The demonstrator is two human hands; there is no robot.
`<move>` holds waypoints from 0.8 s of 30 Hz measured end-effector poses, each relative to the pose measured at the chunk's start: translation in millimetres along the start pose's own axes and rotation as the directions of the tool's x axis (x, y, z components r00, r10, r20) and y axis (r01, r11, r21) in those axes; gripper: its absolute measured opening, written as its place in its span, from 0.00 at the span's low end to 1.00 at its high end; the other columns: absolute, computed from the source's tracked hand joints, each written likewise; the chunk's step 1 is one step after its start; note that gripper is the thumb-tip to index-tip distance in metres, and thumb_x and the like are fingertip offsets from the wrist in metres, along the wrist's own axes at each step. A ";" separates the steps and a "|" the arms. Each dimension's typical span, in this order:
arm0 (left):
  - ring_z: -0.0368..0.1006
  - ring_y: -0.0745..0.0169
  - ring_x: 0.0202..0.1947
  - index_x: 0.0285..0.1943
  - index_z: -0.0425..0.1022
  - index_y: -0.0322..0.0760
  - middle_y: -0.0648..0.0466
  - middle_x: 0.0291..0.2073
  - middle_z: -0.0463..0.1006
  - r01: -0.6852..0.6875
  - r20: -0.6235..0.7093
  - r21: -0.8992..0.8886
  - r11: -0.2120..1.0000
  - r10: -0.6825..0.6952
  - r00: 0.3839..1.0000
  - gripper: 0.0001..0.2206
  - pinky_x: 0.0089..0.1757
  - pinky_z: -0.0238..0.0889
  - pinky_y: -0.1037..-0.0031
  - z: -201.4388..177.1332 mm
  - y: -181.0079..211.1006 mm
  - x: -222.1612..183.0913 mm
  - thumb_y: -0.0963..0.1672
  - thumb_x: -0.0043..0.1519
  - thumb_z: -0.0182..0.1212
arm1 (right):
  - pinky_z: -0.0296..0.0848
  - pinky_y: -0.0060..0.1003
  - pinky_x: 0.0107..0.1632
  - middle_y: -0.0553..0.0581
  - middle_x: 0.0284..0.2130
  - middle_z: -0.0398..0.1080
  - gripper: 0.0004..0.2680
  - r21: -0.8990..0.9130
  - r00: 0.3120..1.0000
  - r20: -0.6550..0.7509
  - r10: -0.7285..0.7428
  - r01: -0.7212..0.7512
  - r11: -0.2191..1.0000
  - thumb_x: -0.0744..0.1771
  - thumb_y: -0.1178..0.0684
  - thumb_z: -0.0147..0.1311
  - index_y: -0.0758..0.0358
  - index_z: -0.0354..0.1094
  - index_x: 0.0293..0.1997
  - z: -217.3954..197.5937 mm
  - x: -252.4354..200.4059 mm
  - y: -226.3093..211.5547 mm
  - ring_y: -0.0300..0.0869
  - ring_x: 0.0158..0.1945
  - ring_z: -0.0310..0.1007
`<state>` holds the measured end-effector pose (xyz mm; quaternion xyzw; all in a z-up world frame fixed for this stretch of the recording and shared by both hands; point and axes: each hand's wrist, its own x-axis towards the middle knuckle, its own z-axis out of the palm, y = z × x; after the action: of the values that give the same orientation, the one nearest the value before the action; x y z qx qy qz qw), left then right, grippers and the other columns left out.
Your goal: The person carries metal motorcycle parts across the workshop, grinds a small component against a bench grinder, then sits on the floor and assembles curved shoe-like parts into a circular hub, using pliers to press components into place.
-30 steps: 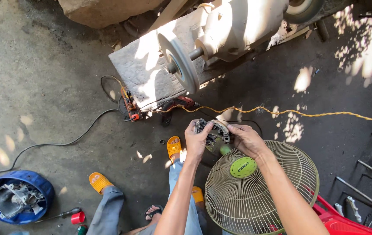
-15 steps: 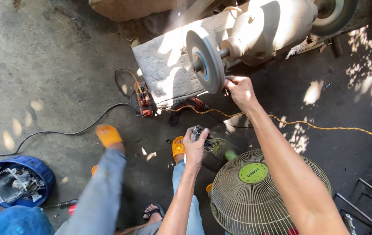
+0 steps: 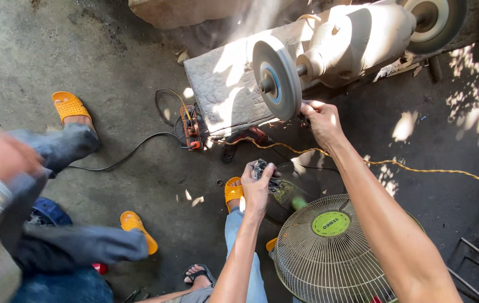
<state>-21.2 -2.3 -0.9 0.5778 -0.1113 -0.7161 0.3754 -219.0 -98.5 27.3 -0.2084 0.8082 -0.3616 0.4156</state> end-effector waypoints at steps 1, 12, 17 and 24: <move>0.80 0.55 0.23 0.45 0.73 0.27 0.39 0.26 0.81 -0.001 0.001 -0.002 1.000 0.001 1.000 0.11 0.24 0.77 0.69 -1.1 -1.8 0.1 0.38 0.58 0.71 | 0.78 0.30 0.33 0.50 0.24 0.72 0.04 -0.001 1.000 0.000 -0.002 0.002 1.000 0.64 0.52 0.66 0.57 0.81 0.39 -1.0 0.5 5.1 0.34 0.29 0.68; 0.81 0.54 0.24 0.46 0.72 0.24 0.39 0.27 0.80 -0.025 0.010 -0.051 0.998 0.025 1.000 0.12 0.25 0.78 0.67 -4.2 -12.4 -1.3 0.38 0.59 0.70 | 0.75 0.38 0.38 0.51 0.28 0.76 0.05 -0.098 0.999 0.015 -0.042 0.043 0.994 0.65 0.51 0.64 0.54 0.81 0.42 -10.5 1.4 20.2 0.35 0.35 0.71; 0.81 0.53 0.23 0.47 0.72 0.24 0.39 0.26 0.80 -0.013 -0.005 -0.050 0.999 0.013 1.000 0.13 0.24 0.78 0.67 -14.3 -6.2 0.7 0.39 0.59 0.70 | 0.78 0.33 0.37 0.47 0.26 0.75 0.04 -0.108 1.000 0.001 -0.024 0.024 0.994 0.65 0.51 0.64 0.50 0.81 0.41 3.5 14.8 17.0 0.32 0.33 0.71; 0.78 0.57 0.18 0.46 0.72 0.27 0.39 0.21 0.80 -0.023 -0.022 -0.033 0.999 0.022 1.000 0.11 0.20 0.74 0.70 -17.4 -9.4 5.5 0.39 0.60 0.69 | 0.75 0.39 0.39 0.49 0.28 0.75 0.05 -0.188 0.999 0.001 -0.041 0.040 0.981 0.67 0.48 0.62 0.50 0.81 0.43 -12.6 19.2 22.2 0.34 0.35 0.70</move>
<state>-9.4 5.3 -15.9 0.5777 -0.1017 -0.7074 0.3943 -241.0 -91.0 5.5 -0.2626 0.8347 -0.2925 0.3857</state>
